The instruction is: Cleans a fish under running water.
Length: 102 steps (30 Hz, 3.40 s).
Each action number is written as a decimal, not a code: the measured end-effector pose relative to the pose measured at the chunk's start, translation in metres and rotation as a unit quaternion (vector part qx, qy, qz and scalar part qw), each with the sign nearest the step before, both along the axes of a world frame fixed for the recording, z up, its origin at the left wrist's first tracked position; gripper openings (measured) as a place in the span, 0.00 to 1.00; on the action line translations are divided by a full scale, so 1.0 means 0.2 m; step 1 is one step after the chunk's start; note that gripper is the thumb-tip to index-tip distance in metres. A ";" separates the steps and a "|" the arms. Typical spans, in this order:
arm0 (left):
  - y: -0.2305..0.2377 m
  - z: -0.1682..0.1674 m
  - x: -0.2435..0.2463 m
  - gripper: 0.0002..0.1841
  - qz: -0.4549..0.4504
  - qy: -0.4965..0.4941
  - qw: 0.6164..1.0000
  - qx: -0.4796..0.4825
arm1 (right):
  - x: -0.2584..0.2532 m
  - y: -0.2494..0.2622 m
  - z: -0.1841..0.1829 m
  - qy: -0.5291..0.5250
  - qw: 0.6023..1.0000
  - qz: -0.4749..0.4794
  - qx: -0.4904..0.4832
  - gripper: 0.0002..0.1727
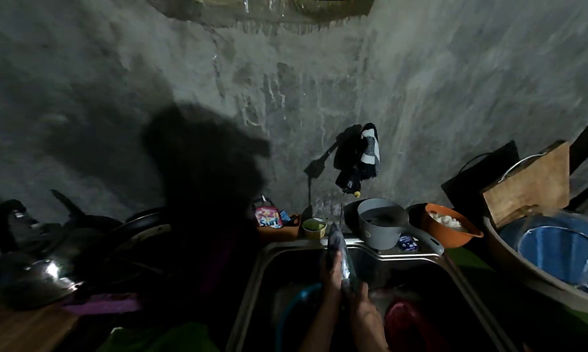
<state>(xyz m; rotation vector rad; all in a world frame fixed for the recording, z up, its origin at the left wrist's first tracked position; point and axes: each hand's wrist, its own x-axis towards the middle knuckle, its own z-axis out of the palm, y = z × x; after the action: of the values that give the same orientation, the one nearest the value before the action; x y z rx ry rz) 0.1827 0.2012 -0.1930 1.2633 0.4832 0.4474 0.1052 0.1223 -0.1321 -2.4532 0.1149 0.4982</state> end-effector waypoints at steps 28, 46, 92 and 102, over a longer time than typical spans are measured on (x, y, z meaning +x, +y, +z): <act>0.05 0.08 0.01 0.18 0.044 -0.004 0.999 0.030 | 0.06 0.07 0.09 -0.005 0.999 0.027 -0.024 0.29; 0.06 0.08 0.02 0.17 0.054 0.015 0.998 0.017 | 0.04 0.06 0.05 0.013 0.998 0.044 -0.030 0.29; 0.27 -0.06 0.05 0.21 -0.023 0.019 0.999 0.013 | -0.09 -0.20 -0.12 0.059 0.994 -0.037 0.081 0.28; 0.30 -0.10 0.02 0.24 -0.127 0.054 0.990 0.020 | 0.07 -0.02 -0.93 0.138 0.956 0.234 -0.109 0.29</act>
<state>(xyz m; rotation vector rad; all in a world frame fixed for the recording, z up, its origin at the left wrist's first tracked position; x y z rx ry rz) 0.1871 0.2604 -0.2125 1.3729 0.3984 0.1744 0.1200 0.1180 -0.3172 -2.6114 -0.3228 1.0864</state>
